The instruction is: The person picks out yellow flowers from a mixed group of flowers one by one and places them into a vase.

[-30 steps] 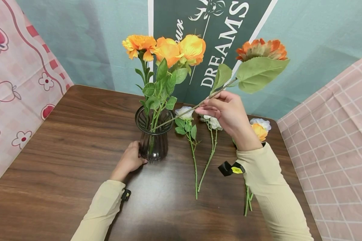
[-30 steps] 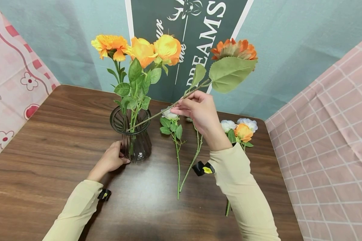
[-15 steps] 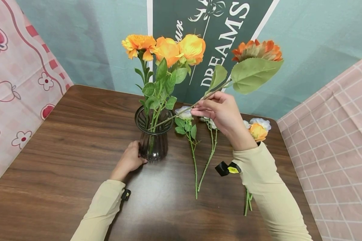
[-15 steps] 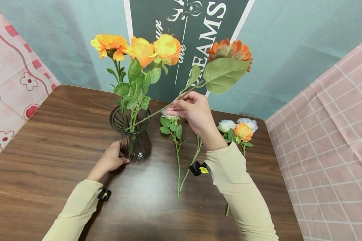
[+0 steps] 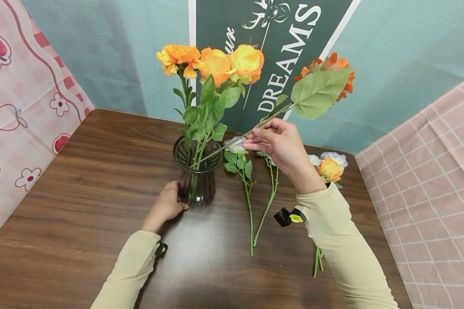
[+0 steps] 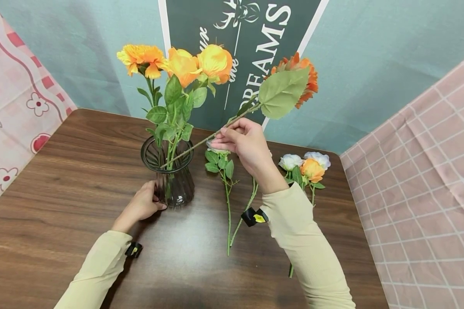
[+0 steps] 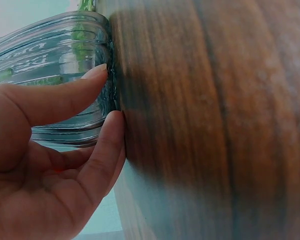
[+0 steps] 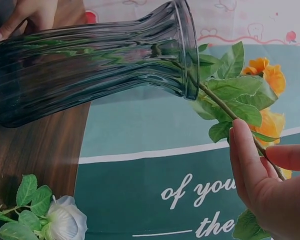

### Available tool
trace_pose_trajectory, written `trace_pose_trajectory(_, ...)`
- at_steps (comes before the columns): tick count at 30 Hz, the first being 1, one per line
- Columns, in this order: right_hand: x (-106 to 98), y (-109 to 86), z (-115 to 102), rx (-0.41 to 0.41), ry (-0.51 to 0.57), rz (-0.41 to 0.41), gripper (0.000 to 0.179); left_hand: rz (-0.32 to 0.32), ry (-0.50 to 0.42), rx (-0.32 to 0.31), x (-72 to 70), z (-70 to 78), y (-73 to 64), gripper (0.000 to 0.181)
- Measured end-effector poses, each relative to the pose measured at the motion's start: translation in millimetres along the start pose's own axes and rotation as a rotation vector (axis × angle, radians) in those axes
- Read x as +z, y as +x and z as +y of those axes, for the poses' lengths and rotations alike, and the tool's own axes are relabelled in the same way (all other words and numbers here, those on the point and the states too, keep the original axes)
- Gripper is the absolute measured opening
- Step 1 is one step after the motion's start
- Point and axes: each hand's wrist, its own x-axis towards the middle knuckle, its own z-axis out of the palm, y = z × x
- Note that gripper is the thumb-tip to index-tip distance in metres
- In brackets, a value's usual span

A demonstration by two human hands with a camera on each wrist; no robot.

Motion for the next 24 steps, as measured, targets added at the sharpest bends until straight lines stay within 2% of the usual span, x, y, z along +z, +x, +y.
trace_pose_trajectory(24, 8.7, 3.7, 8.0, -0.017, -0.059, -0.066, 0.008, 0.005, -0.013, 0.012, -0.1, 0.7, -1.1, 0.063)
